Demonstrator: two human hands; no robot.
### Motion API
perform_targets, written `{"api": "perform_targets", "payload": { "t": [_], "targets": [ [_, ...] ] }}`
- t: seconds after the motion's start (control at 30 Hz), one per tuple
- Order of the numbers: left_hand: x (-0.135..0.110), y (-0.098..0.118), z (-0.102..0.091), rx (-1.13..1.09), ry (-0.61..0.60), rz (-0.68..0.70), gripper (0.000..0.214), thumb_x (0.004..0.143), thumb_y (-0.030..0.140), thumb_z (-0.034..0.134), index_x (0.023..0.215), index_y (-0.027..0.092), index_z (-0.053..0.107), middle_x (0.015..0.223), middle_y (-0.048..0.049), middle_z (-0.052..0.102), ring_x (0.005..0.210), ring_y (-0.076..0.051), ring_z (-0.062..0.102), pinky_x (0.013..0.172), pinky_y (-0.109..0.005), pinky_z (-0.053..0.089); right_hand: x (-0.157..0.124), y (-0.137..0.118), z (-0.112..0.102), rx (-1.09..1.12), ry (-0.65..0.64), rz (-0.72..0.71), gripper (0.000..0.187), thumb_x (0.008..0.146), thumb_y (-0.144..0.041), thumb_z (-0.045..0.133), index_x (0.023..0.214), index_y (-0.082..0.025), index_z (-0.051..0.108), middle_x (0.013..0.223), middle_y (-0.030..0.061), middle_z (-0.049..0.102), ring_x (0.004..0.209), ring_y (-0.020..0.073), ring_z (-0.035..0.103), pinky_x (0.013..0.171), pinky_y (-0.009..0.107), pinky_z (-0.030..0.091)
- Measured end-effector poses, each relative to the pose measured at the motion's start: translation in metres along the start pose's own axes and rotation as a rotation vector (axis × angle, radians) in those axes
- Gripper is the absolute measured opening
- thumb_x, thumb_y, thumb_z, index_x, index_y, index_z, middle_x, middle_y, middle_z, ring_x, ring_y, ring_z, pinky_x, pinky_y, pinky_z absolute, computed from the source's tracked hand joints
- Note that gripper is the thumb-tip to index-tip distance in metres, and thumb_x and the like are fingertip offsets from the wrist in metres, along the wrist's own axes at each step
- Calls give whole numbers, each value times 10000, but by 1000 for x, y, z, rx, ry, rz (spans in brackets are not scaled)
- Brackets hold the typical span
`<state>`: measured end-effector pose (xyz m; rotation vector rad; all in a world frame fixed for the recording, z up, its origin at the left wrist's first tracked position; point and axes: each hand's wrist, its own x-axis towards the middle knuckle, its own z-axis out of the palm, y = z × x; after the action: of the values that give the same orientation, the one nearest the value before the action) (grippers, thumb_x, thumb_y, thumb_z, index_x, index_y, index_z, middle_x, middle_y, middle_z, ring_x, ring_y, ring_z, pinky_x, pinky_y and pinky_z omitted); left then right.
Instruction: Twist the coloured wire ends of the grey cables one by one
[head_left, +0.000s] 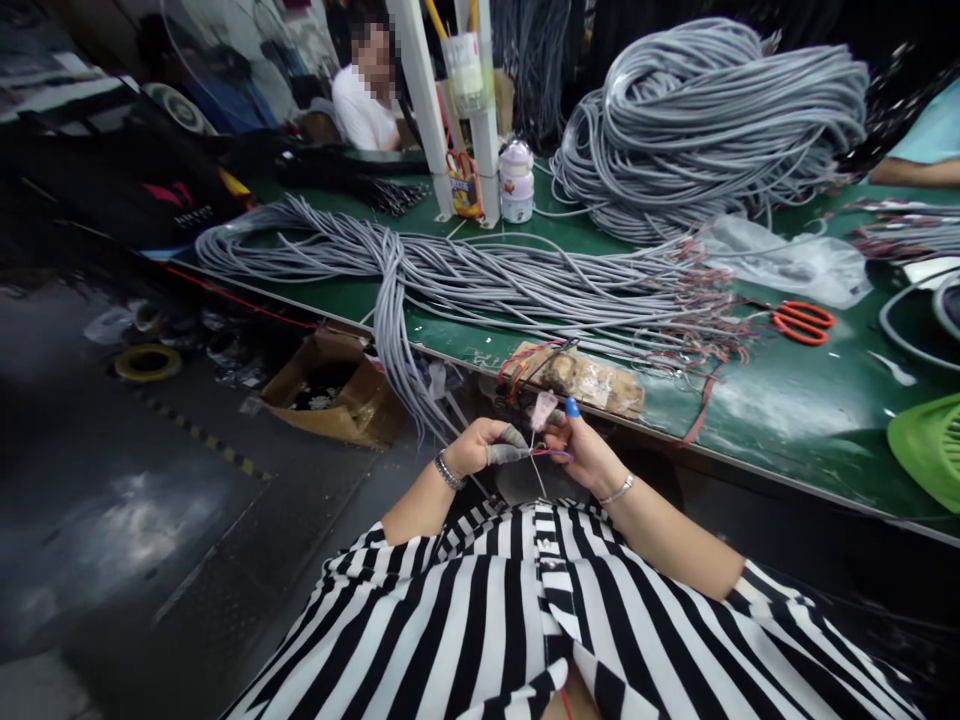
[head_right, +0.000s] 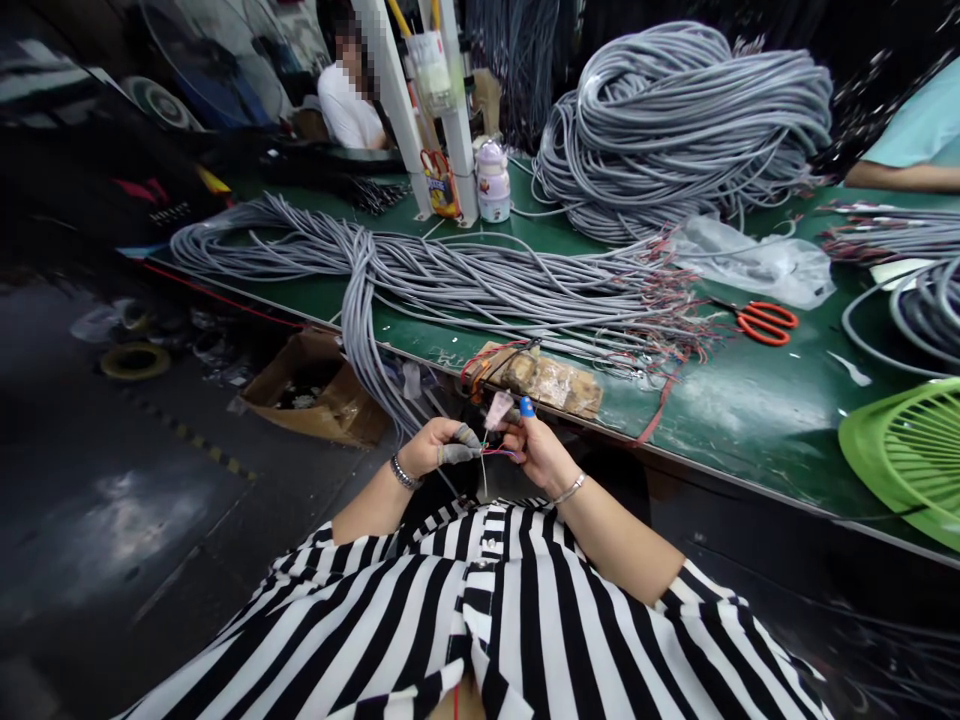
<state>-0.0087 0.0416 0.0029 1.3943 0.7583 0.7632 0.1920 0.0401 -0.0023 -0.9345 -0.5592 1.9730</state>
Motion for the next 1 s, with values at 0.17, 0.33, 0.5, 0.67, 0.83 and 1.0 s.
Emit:
{"api": "perform_targets", "payload": {
  "t": [0.17,0.33,0.5,0.67,0.83,1.0],
  "targets": [
    [-27,1,3,40,-52,39,343,715,448,769,755,107,747,667,-97,705,580,-150,624,568,-236,491,-5,2,-15,-90,13,48,508,708,-660,679,754,-164,584,752,45,644,421,37,292,342,182,95],
    [-45,1,0,226,-35,155,225,776,350,734,798,126,756,707,-110,720,634,-169,660,619,-244,507,-18,2,-15,-161,-63,169,460,635,-528,803,706,-141,564,632,-2,592,402,10,248,357,159,72],
    [-43,4,-2,322,30,229,209,800,331,707,822,128,749,714,-101,719,637,-161,656,618,-232,496,-32,10,1,-302,-261,228,435,637,-470,822,629,-146,532,500,-51,509,382,12,266,357,163,135],
    [-37,7,1,365,67,270,235,816,352,688,803,122,736,707,-97,714,626,-148,643,612,-224,486,-43,17,16,-498,-255,75,410,578,-431,865,649,-144,582,553,-37,567,495,61,460,485,196,357],
    [-34,8,1,391,49,297,269,812,378,695,798,111,722,707,-85,711,633,-138,645,624,-211,493,-45,10,15,-505,-282,46,416,640,-493,814,707,-152,586,570,-24,591,479,70,467,473,210,350],
    [-30,4,1,398,-18,286,291,838,389,666,823,102,713,743,-84,717,662,-131,652,643,-201,502,-43,11,17,-513,-229,32,442,624,-527,806,695,-164,564,528,-49,537,427,53,399,415,202,284]
  ]
}}
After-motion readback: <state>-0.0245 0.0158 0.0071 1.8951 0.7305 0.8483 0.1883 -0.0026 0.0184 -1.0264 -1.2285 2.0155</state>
